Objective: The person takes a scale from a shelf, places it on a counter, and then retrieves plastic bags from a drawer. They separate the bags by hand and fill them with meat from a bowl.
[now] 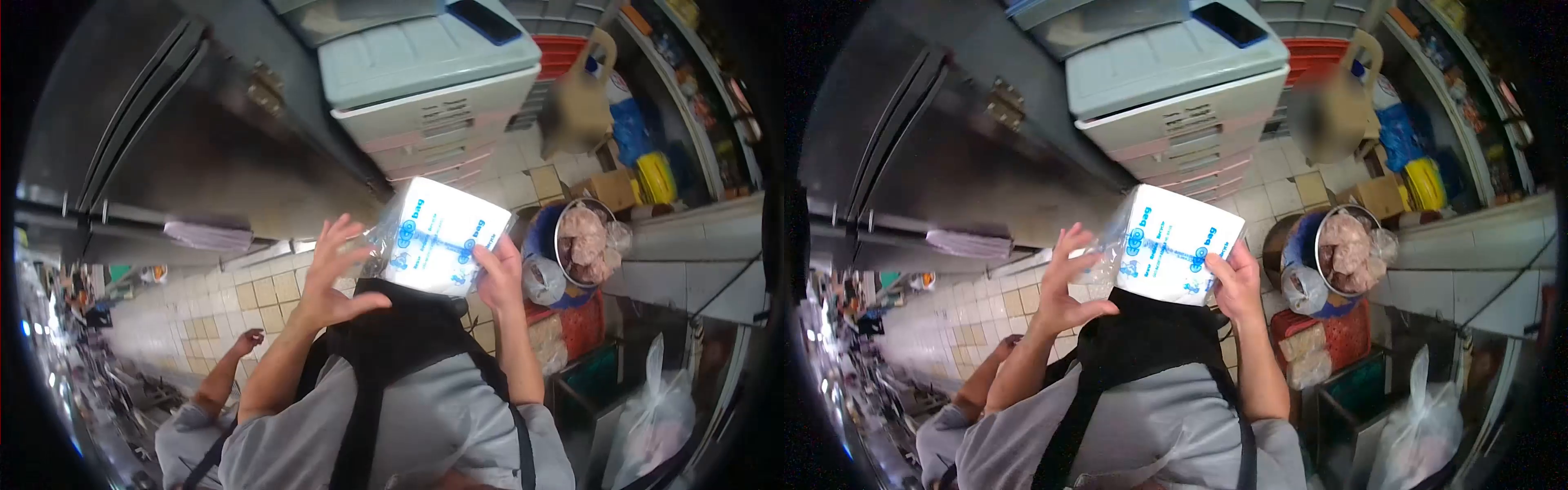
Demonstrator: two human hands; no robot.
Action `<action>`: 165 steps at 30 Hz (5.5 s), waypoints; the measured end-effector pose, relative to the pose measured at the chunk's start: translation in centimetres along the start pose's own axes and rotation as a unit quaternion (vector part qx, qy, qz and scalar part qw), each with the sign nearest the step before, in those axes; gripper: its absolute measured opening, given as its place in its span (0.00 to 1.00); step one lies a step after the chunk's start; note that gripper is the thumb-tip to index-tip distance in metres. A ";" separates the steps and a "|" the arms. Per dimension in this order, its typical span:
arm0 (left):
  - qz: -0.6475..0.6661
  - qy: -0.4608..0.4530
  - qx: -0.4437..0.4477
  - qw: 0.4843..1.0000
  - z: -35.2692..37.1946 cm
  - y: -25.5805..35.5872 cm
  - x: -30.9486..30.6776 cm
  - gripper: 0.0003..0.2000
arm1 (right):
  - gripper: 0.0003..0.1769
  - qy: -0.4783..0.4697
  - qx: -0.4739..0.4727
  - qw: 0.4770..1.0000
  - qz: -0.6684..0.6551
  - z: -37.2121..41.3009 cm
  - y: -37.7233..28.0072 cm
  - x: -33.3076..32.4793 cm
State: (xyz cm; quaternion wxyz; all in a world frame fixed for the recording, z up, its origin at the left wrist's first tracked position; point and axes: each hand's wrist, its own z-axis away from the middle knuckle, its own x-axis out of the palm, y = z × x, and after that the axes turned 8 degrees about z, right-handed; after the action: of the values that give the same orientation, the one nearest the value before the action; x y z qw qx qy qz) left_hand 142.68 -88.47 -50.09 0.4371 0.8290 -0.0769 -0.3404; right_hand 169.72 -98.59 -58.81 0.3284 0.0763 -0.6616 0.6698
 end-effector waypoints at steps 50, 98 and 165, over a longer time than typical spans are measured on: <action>0.055 0.521 -0.378 0.763 15.2 -1.9 -17.6 0.10 | 0.22 -0.599 0.246 0.717 0.259 -13.8 15.0 28.6; -0.150 0.617 -0.448 0.630 40.6 -16.6 -44.4 0.09 | 0.15 -0.828 -0.213 0.486 0.178 -1.4 40.3 75.0; 0.187 0.448 -0.346 0.803 82.9 -47.8 -119.7 0.07 | 0.12 -0.581 -0.014 0.625 0.520 15.1 88.8 139.4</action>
State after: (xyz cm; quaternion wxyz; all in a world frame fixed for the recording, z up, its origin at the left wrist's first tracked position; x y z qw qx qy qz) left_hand -8.31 -64.36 -59.72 0.7357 0.6526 0.0968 0.1533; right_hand 8.99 -57.37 -56.53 -0.5266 0.0879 -0.6540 0.5360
